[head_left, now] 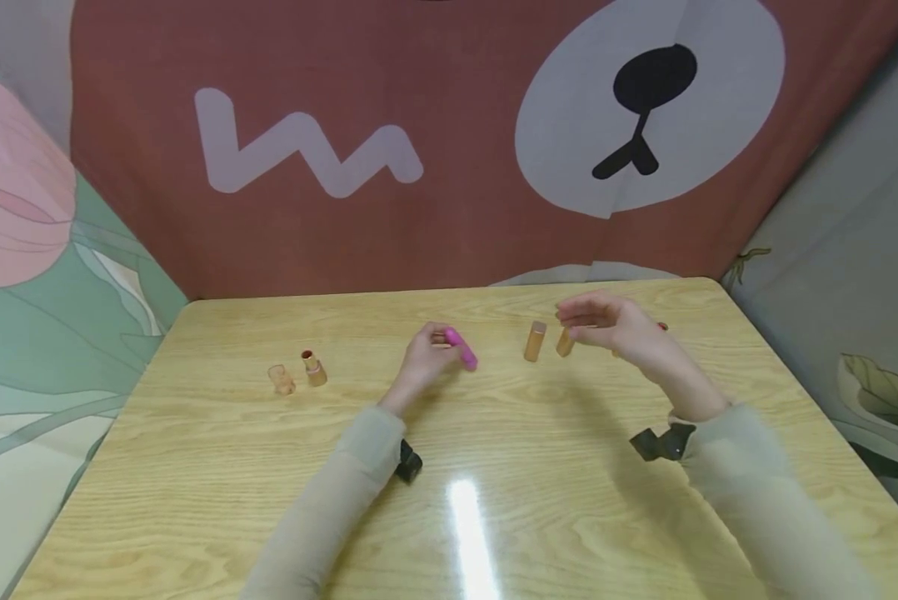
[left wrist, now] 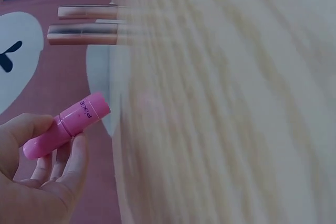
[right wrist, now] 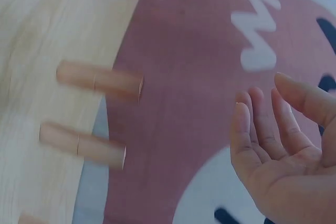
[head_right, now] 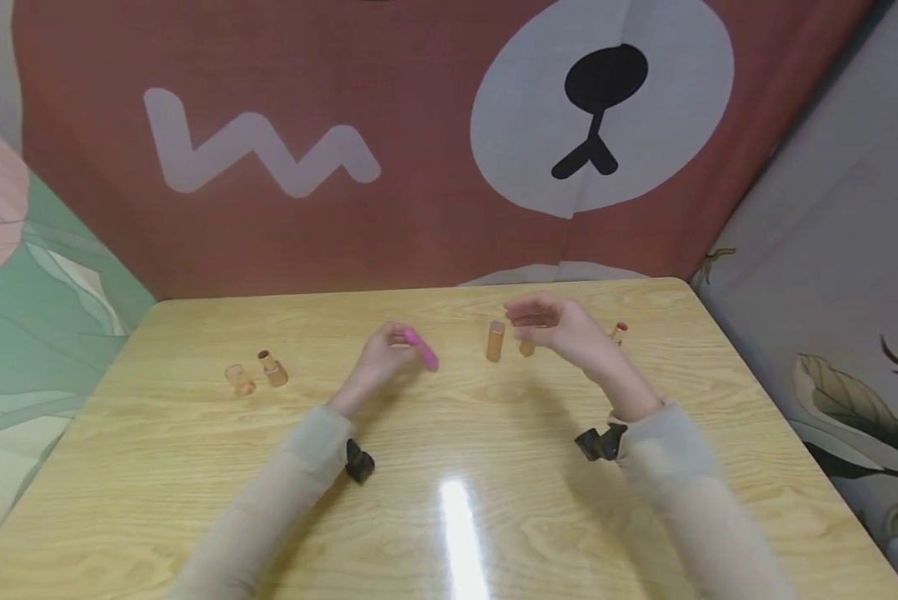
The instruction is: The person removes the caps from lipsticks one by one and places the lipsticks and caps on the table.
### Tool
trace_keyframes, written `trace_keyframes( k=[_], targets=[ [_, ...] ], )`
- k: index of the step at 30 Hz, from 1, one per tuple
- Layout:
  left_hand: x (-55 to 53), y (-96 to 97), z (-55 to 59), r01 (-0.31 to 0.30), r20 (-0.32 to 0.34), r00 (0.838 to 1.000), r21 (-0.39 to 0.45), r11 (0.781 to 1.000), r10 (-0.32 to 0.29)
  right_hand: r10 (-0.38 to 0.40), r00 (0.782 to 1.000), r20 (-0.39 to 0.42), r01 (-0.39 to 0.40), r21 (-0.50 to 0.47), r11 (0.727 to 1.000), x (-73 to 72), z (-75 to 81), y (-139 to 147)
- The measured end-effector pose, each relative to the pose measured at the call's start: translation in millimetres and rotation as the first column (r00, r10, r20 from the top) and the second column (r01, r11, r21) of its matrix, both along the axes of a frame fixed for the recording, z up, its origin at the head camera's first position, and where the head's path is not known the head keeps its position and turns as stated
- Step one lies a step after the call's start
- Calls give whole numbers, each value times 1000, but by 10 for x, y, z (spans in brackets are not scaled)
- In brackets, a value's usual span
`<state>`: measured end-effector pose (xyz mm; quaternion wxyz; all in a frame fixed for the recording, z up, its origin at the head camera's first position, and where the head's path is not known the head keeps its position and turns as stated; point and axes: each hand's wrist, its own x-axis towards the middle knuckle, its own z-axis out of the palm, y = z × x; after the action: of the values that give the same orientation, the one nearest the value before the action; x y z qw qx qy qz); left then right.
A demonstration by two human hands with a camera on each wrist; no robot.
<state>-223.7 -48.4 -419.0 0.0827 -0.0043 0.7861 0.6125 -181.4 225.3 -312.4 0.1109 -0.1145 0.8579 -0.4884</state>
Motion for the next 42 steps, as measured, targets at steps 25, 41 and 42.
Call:
trace_keyframes(
  k=[25, 41, 42],
  targets=[
    [271, -163, 449, 69, -10, 998, 29, 997, -69, 73, 992, -106, -81, -73, 994, -83, -554, -927],
    [348, -164, 485, 106, -22, 994, 47, 993, -105, 49, 989, -138, -55, -37, 998, -80, -641, -1091],
    [351, -165, 484, 107, -21, 994, 47, 993, -106, 50, 990, -133, -56, -37, 998, -77, -642, -1089]
  ],
)
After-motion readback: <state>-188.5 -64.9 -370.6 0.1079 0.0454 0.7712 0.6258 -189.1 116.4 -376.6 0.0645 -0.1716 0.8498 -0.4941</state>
